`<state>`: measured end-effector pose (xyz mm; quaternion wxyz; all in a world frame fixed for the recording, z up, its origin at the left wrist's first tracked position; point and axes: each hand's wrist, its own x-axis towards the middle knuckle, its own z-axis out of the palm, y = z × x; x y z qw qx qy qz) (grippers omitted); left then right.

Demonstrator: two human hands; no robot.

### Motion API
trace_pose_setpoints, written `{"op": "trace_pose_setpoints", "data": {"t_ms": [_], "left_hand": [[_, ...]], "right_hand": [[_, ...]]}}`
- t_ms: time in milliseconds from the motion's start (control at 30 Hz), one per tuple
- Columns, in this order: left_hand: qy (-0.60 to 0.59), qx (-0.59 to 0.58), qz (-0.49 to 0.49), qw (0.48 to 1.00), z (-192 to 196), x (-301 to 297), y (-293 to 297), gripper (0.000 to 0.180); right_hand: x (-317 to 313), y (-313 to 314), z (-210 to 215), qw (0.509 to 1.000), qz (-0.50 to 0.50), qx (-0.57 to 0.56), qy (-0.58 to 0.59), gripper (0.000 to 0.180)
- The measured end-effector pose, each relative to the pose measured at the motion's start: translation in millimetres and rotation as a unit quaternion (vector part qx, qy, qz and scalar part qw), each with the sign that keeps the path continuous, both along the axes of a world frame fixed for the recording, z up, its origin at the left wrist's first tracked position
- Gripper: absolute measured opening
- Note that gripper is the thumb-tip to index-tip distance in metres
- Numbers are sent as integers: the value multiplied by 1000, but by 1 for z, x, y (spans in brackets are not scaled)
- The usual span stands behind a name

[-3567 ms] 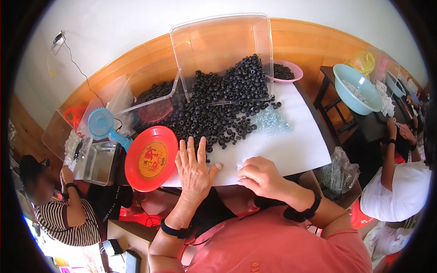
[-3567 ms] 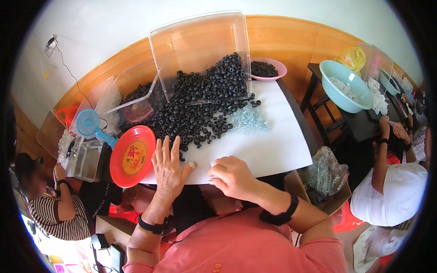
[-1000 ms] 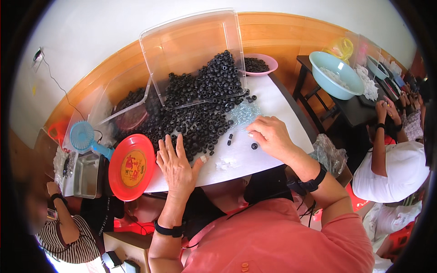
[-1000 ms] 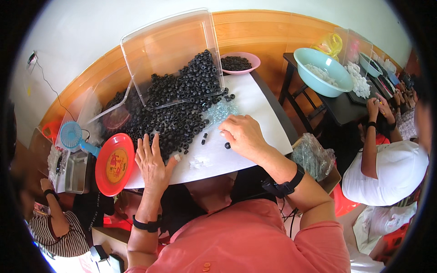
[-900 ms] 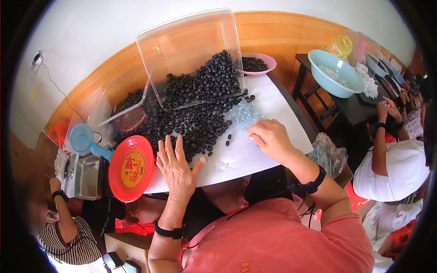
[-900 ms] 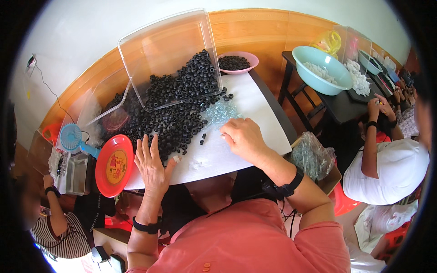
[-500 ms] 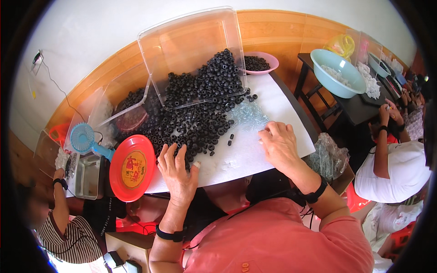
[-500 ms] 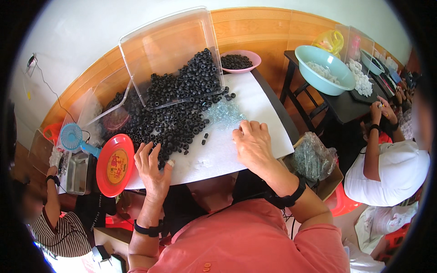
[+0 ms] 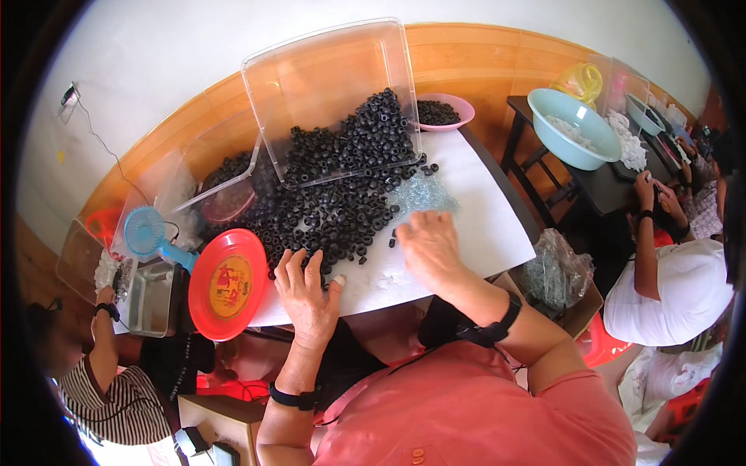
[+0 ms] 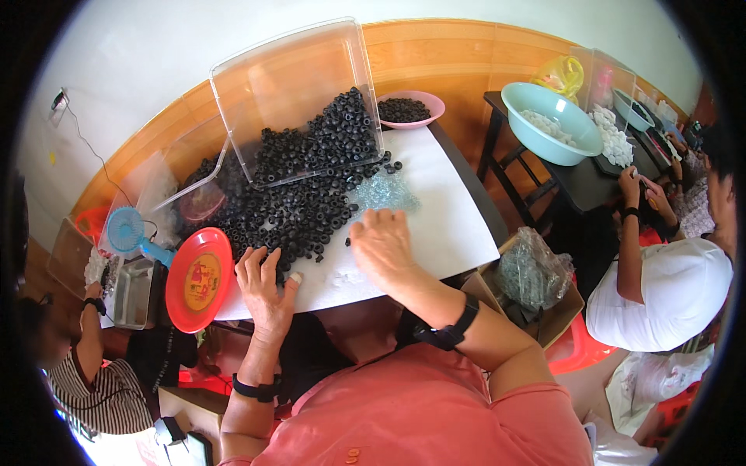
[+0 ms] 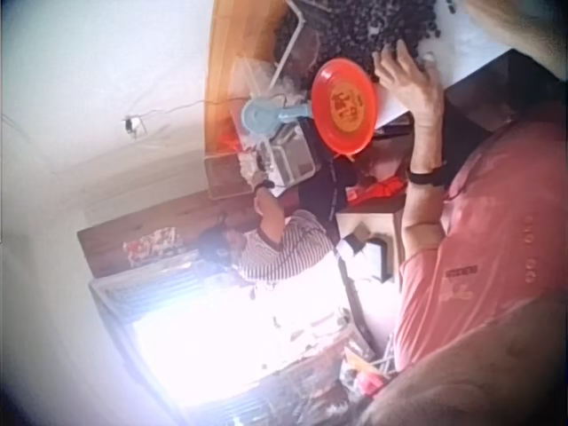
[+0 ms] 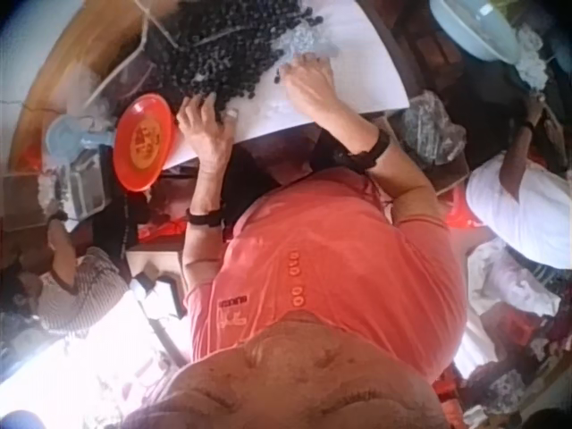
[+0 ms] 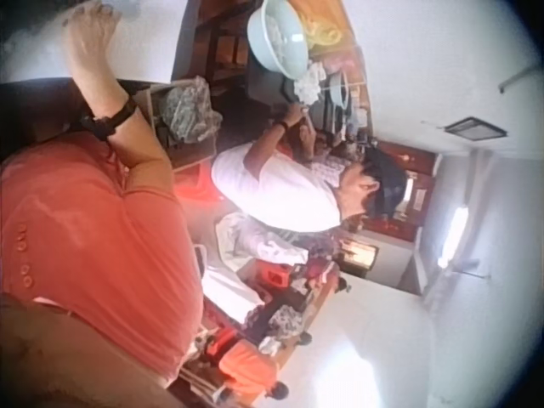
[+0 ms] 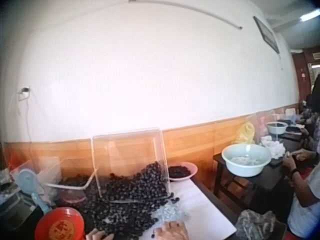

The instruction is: Assembling small black plastic or rubber shoe components by hand at a workstation.

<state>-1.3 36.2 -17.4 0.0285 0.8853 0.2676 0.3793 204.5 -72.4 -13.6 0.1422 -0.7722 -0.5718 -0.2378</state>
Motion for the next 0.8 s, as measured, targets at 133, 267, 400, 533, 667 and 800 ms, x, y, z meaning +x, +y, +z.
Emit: {"op": "trace_pose_setpoints", "data": {"t_ms": [133, 267, 400, 533, 667, 800], "left_hand": [[2, 4, 6, 1000, -1, 1, -1, 52], [4, 11, 12, 1000, 0, 0, -1, 53], [-4, 18, 6, 1000, -2, -1, 1, 55], [-55, 6, -29, 998, -1, -5, -1, 52], [-70, 18, -41, 997, 2, -7, -7, 47], [-85, 29, -70, 993, 5, 3, -14, 45]], "right_hand": [[-15, 23, -2, 997, 59, 54, 8, 9], [-16, 20, -3, 993, 79, 70, 51, 10], [-1, -1, 0, 981, 93, 142, 94, 9], [32, -28, 5, 987, 14, 97, 129, 8], [49, -39, -1, 991, 2, 92, 99, 8], [42, -32, 2, 996, 30, 61, 49, 6]]}}
